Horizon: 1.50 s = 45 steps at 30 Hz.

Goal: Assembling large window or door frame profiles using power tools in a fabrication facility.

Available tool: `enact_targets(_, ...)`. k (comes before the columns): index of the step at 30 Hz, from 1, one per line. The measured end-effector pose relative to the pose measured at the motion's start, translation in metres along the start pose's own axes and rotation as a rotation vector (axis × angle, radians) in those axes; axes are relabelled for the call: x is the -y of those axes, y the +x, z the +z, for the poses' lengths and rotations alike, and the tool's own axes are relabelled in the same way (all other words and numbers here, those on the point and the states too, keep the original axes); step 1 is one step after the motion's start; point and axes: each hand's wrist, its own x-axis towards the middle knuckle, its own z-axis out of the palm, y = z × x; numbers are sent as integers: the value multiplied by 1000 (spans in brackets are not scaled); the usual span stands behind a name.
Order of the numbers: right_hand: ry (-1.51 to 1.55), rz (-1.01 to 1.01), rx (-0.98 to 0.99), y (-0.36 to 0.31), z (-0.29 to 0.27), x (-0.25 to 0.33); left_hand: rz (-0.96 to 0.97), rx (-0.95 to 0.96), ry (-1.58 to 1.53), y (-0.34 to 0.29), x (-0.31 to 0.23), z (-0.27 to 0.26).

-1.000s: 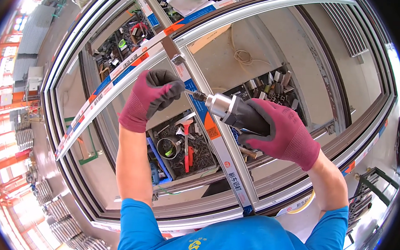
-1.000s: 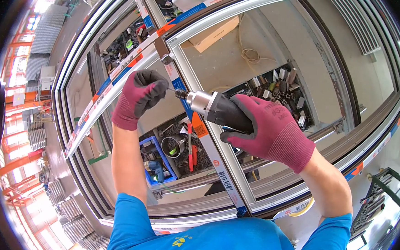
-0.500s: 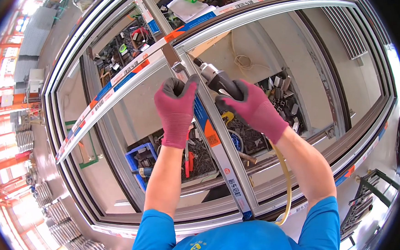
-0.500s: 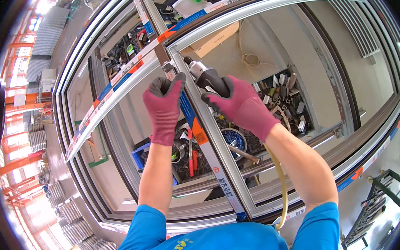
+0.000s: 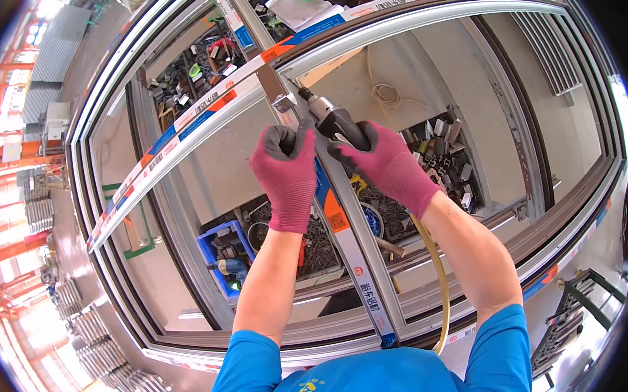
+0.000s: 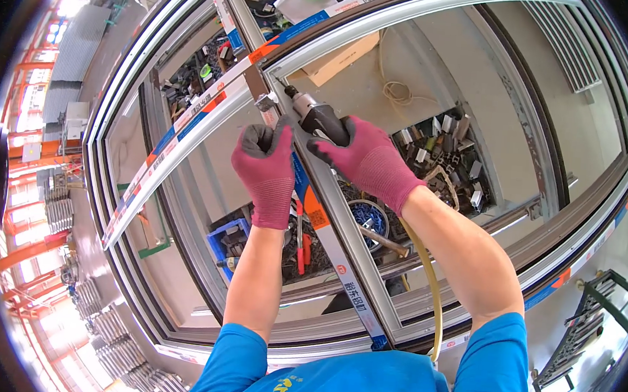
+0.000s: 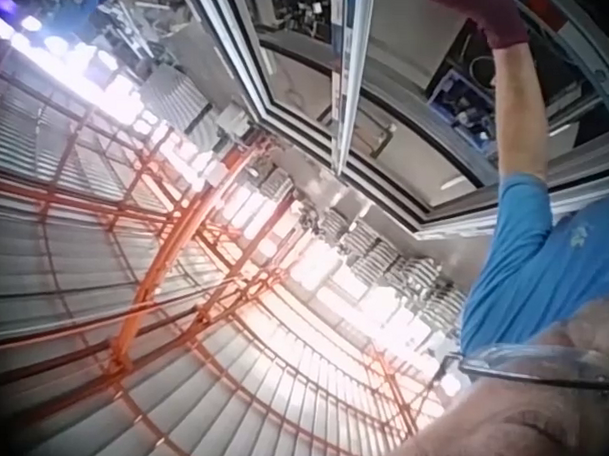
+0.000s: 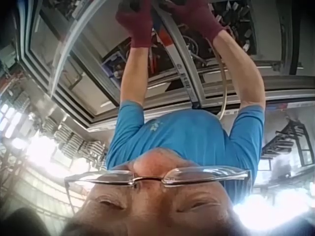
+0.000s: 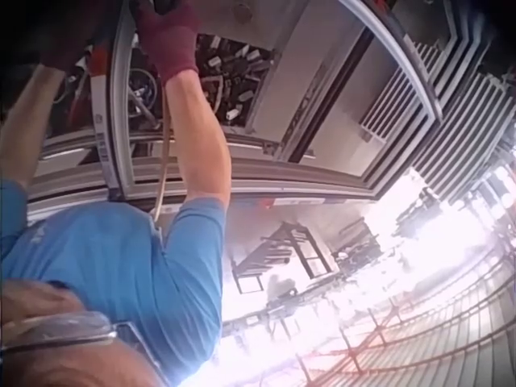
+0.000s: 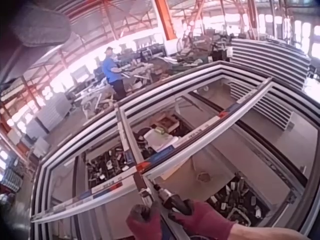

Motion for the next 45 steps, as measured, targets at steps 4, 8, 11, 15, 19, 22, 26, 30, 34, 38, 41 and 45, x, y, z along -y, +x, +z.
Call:
enact_targets(4, 7, 46, 24, 3, 2, 6, 3, -29, -38, -1, -3, 2)
enact_targets(8, 41, 64, 39, 5, 2, 10, 67, -32, -28, 0, -1, 0)
enact_targets(11, 56, 19, -11, 5, 4, 11, 76, -36, -33, -3, -8, 2)
enact_targets(15, 38, 27, 22, 8, 5, 17, 86, -67, -72, -3, -4, 6)
enact_targets(19, -63, 6, -21, 10, 9, 20, 63, -118, 1, -5, -6, 8)
enact_targets(22, -54, -10, -45, 14, 11, 26, 37, -103, -34, -6, -10, 9)
enact_targets(26, -153, 28, -54, 22, 16, 29, 104, -115, -2, -5, -8, 7)
enact_targets(30, -225, 67, -29, 25, 12, 33, 71, -124, -33, -6, -12, 6)
enact_targets(34, 177, 185, 176, 16, -12, 34, -80, -98, -216, -2, -1, 2)
enact_targets(38, 350, 169, 208, -21, -26, 22, -450, 190, -1096, 16, 27, -37)
enact_targets(41, 374, 138, 241, -54, -46, 28, -590, 103, -1169, 28, 16, -49)
enact_targets(45, 279, 143, 267, -84, -68, 50, -535, 250, -1237, 36, 27, -56)
